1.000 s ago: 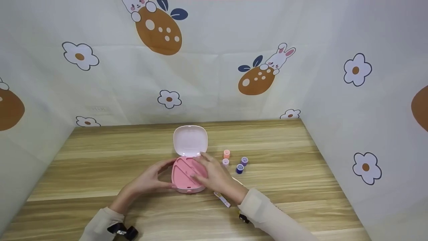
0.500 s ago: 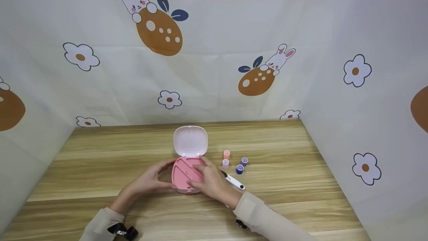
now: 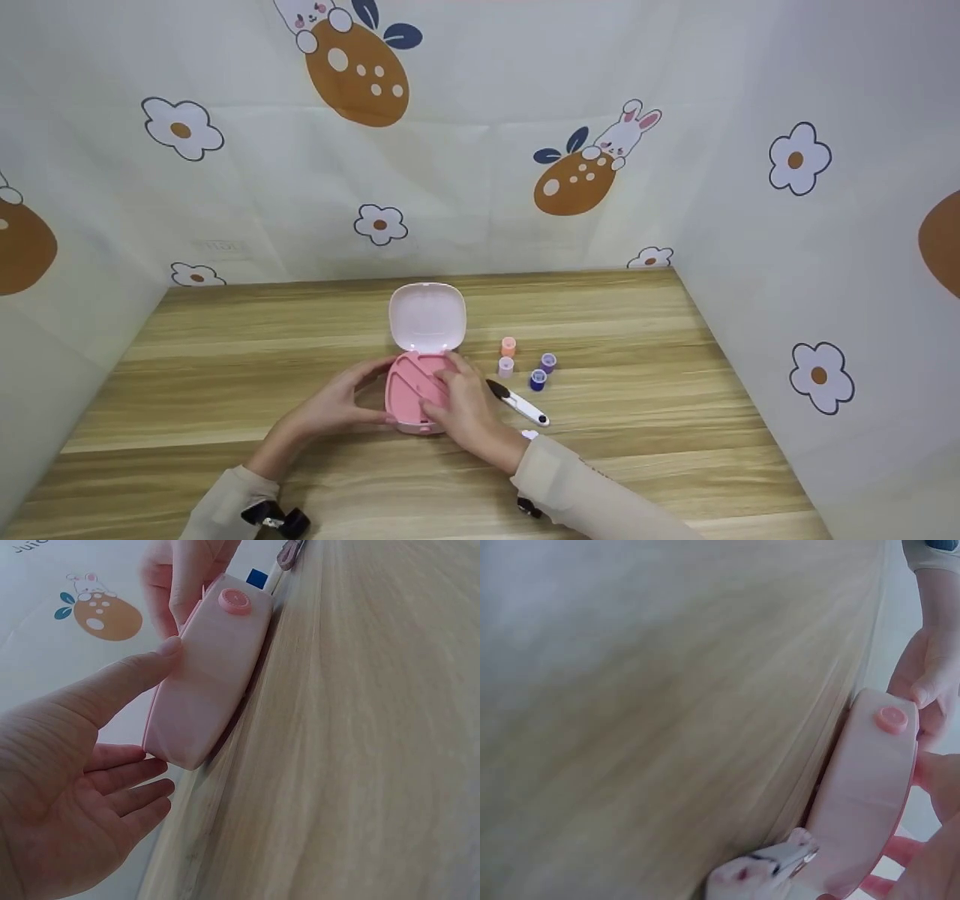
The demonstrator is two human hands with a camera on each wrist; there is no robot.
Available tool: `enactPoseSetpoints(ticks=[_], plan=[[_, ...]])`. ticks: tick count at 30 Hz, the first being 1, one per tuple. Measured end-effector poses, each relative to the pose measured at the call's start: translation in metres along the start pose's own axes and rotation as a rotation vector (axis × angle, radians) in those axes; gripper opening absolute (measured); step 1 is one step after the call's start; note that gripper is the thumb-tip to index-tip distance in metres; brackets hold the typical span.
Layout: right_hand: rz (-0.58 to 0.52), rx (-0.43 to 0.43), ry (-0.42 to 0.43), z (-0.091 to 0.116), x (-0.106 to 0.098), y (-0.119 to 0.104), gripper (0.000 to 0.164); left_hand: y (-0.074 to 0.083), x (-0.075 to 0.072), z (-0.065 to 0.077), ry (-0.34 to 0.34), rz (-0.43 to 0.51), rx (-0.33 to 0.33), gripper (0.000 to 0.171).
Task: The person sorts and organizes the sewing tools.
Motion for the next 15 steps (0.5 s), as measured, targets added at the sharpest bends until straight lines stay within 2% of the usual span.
enactPoseSetpoints(ticks=[15], plan=[[-0.016,0.073,-0.006,-0.0031,0.0012,0.0012,0.048,0.0014,-0.0003,0.0016,0.005,0.006,0.006,0.089]])
Point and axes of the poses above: each hand's wrist, its own z-axis away from the middle knuckle, its own x-axis out of the palm, y = z × x, the point moved 9 cm from there along -z, towards the middle knuckle, and after that the axes turned 11 degrees about -x, right-handed, at the moved point
